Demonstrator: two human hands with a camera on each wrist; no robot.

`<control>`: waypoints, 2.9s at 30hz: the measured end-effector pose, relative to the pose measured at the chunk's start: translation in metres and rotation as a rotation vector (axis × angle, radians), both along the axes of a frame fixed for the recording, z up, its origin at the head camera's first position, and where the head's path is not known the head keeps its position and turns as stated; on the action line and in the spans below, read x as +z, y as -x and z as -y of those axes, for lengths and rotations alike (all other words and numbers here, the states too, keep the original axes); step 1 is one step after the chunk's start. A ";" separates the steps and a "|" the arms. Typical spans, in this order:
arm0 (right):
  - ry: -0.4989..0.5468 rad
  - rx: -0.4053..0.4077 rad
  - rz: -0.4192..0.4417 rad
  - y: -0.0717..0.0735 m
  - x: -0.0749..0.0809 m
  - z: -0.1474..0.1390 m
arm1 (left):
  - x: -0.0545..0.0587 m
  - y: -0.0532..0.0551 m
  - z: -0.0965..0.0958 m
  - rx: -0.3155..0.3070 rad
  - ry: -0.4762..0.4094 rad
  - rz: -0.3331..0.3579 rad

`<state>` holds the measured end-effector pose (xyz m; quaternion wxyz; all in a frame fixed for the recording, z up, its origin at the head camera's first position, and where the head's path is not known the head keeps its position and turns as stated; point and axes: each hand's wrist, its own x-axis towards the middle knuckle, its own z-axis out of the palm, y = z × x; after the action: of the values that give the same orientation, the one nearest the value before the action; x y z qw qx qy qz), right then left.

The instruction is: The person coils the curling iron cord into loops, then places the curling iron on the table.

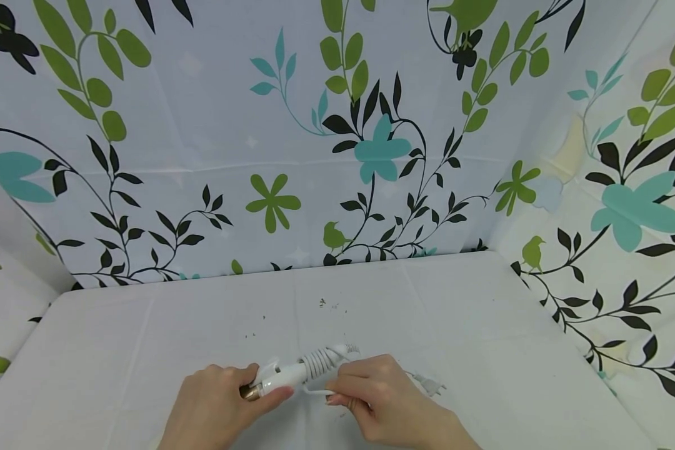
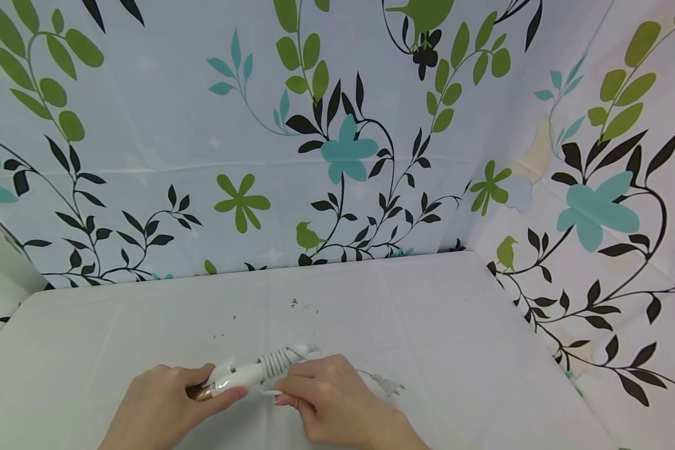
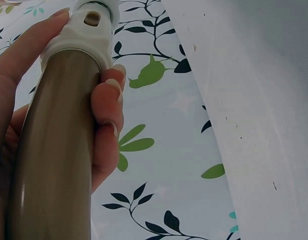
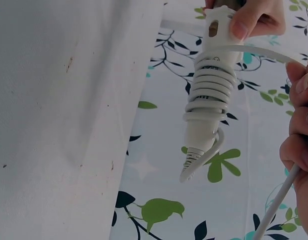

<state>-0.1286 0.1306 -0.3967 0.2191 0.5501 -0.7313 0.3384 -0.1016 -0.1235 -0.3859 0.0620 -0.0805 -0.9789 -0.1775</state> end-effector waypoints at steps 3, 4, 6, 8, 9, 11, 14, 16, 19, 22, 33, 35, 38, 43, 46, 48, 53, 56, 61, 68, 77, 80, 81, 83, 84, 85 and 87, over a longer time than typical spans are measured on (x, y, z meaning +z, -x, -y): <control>0.001 -0.014 0.004 0.000 0.000 0.000 | -0.001 0.001 -0.001 -0.014 -0.003 0.013; 0.001 -0.019 0.001 0.000 0.000 0.000 | -0.001 0.001 -0.001 -0.022 -0.004 0.018; -0.001 -0.031 -0.001 0.000 0.001 0.000 | -0.002 0.001 -0.001 -0.040 -0.009 0.036; -0.002 -0.038 0.012 -0.001 0.001 0.000 | -0.003 0.001 -0.001 -0.068 -0.022 0.055; -0.001 -0.039 0.020 -0.001 0.001 -0.001 | -0.004 0.001 -0.001 -0.090 -0.031 0.061; 0.005 -0.037 0.039 -0.001 0.001 -0.001 | -0.007 0.001 0.001 -0.158 -0.044 0.032; 0.022 -0.030 0.066 0.000 0.002 -0.002 | -0.010 0.002 0.004 -0.292 -0.070 -0.045; 0.030 -0.037 0.078 0.001 0.002 -0.003 | -0.011 0.002 0.004 -0.367 -0.066 -0.070; 0.034 -0.058 0.094 0.002 0.002 -0.003 | -0.010 0.002 0.004 -0.425 -0.067 -0.049; 0.028 -0.083 0.137 0.002 0.003 -0.005 | -0.008 0.001 0.002 -0.450 -0.067 -0.048; -0.009 -0.125 0.236 0.009 0.007 -0.017 | -0.006 0.000 0.000 -0.535 -0.166 -0.028; -0.015 -0.115 0.239 0.010 0.007 -0.018 | -0.006 0.000 -0.001 -0.553 -0.187 -0.053; -0.025 -0.109 0.292 0.011 0.006 -0.019 | -0.008 0.000 -0.001 -0.594 -0.207 -0.147; -0.031 -0.107 0.351 0.011 0.006 -0.021 | -0.009 -0.001 -0.002 -0.631 -0.264 -0.233; -0.032 -0.101 0.351 0.011 0.006 -0.021 | -0.010 -0.001 -0.002 -0.638 -0.282 -0.286; -0.035 -0.099 0.355 0.011 0.007 -0.022 | -0.010 -0.001 -0.002 -0.652 -0.285 -0.334; -0.046 -0.085 0.397 0.010 0.007 -0.022 | -0.009 -0.001 -0.003 -0.702 -0.362 -0.358; -0.058 -0.088 0.437 0.010 0.008 -0.023 | -0.008 -0.001 -0.004 -0.733 -0.436 -0.365; -0.032 -0.089 0.474 0.012 0.008 -0.022 | -0.008 -0.001 -0.006 -0.760 -0.535 -0.417; 0.067 -0.060 0.392 0.018 0.004 -0.020 | -0.002 0.001 -0.011 -0.775 -0.561 -0.535; 0.100 -0.093 0.499 0.016 0.008 -0.020 | -0.004 -0.002 -0.010 -0.697 -0.563 -0.499; 0.120 -0.115 0.544 0.015 0.008 -0.021 | -0.004 -0.002 -0.010 -0.697 -0.570 -0.515; 0.128 -0.120 0.552 0.015 0.008 -0.021 | -0.004 -0.002 -0.010 -0.698 -0.573 -0.518; 0.142 -0.122 0.569 0.016 0.009 -0.021 | -0.003 -0.001 -0.011 -0.706 -0.583 -0.538; 0.150 -0.122 0.589 0.016 0.009 -0.021 | -0.002 -0.001 -0.011 -0.710 -0.586 -0.551; 0.159 -0.121 0.601 0.016 0.009 -0.021 | -0.002 0.000 -0.012 -0.714 -0.591 -0.568; 0.173 -0.136 0.655 0.015 0.010 -0.020 | -0.002 0.000 -0.012 -0.723 -0.601 -0.593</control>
<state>-0.1434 0.1506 -0.3866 0.0405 0.3417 -0.7662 0.5427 -0.1020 -0.1115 -0.3880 0.2901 -0.4365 -0.7359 -0.4287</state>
